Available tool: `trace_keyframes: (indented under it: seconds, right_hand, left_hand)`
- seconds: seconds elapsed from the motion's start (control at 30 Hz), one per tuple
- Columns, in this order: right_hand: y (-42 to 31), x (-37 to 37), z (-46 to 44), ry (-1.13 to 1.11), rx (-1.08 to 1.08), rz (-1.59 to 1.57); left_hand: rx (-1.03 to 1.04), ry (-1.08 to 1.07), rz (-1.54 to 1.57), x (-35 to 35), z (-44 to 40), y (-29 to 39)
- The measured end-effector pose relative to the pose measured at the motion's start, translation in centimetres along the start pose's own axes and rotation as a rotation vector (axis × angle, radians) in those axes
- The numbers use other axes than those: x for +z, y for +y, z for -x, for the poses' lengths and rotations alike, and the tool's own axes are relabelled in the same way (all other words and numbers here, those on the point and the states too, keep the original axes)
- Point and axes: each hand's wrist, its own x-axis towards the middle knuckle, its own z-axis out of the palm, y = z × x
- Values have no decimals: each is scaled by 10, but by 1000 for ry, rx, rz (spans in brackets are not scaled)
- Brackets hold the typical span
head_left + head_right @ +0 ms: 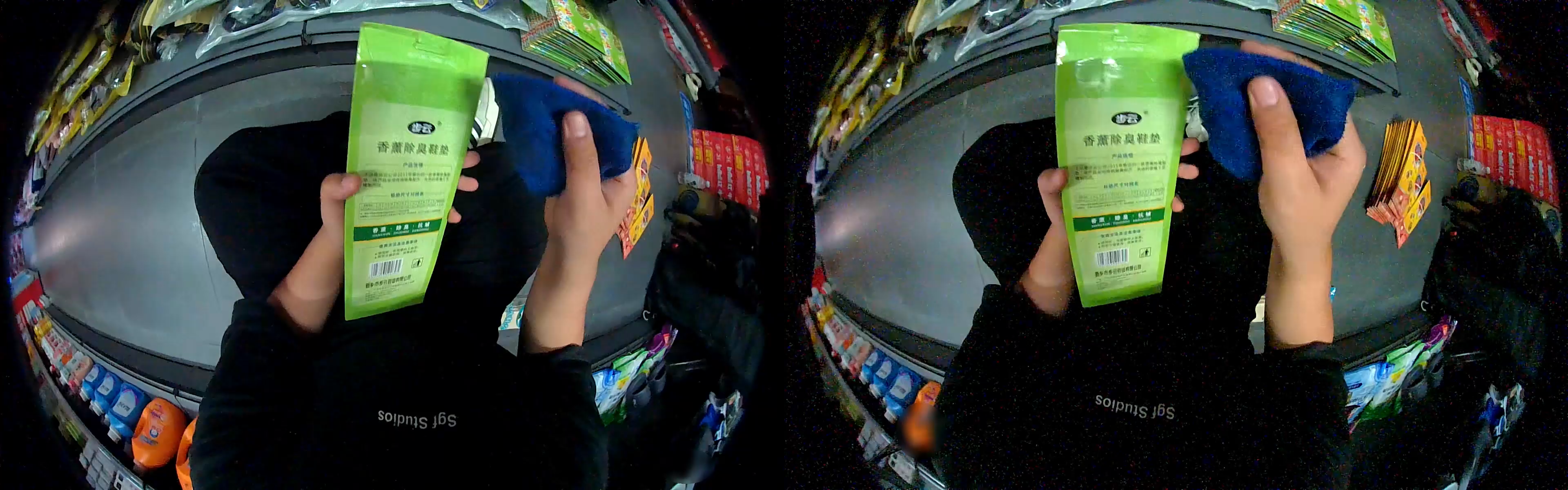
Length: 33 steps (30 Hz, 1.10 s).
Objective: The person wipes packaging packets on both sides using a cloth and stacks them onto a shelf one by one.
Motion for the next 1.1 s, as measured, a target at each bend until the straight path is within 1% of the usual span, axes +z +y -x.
trace_keyframes:
  seconds: [0.03,0.1,0.13,0.17,0.23,0.3,0.33,0.43,0.47,0.5,0.57,0.6,0.63,0.67,0.7,0.73,0.77,0.8,0.83,0.9,0.93,0.97,1.03,1.07,1.1]
  right_hand:
    - [0,3,-4,4,-4,0]
    - [1,14,-11,26,-225,90]
    - [6,19,-15,21,-393,181]
    - [8,19,-19,-49,-515,326]
    - [13,37,-16,-92,-455,287]
    - [28,45,-20,-182,-687,825]
    - [39,50,-15,-195,-657,855]
    - [46,46,1,-242,-559,851]
    - [45,45,8,-250,-556,848]
    - [42,44,16,-308,-527,852]
    - [42,43,35,-428,-489,842]
    - [38,42,48,-501,-449,829]
    - [37,40,59,-575,-408,815]
    - [48,38,67,-583,-455,814]
    - [48,36,65,-582,-453,815]
    - [47,33,59,-553,-510,873]
    - [46,30,52,-523,-566,931]
    - [45,28,40,-450,-569,936]
    - [37,26,26,-383,-549,1005]
    - [42,22,2,-183,-640,1033]
    - [41,23,4,-180,-639,1033]
    - [40,25,9,-254,-606,1005]
    - [43,32,32,-430,-557,908]
    - [46,34,49,-503,-575,887]
    - [50,35,65,-577,-592,866]
  left_hand:
    - [-2,-5,-3,2,-1,1]
    - [-37,2,44,6,-1,0]
    - [-5,35,156,10,1,-5]
    - [-13,32,156,12,4,-5]
    - [-133,83,102,14,9,-5]
    - [-167,73,85,7,14,-7]
    - [-185,93,94,0,15,-10]
    - [-106,85,7,1,20,-13]
    - [-97,226,-53,4,23,-15]
    - [-85,269,-74,3,23,-15]
    - [-28,309,62,-1,21,-15]
    - [19,281,231,-9,22,-20]
    - [94,109,569,-22,21,-22]
    - [93,53,572,-31,24,-26]
    - [92,-3,574,-31,23,-25]
    - [51,42,639,-29,24,-26]
    - [32,52,603,-27,23,-27]
    - [13,61,567,-24,22,-27]
    - [-6,69,531,-20,21,-27]
    - [-89,17,311,-3,17,-23]
    - [-63,-29,287,-3,16,-24]
    - [-67,-29,284,-7,18,-25]
    - [65,-33,708,-18,23,-25]
    - [107,-91,681,-24,22,-24]
    - [93,-4,630,-23,21,-21]
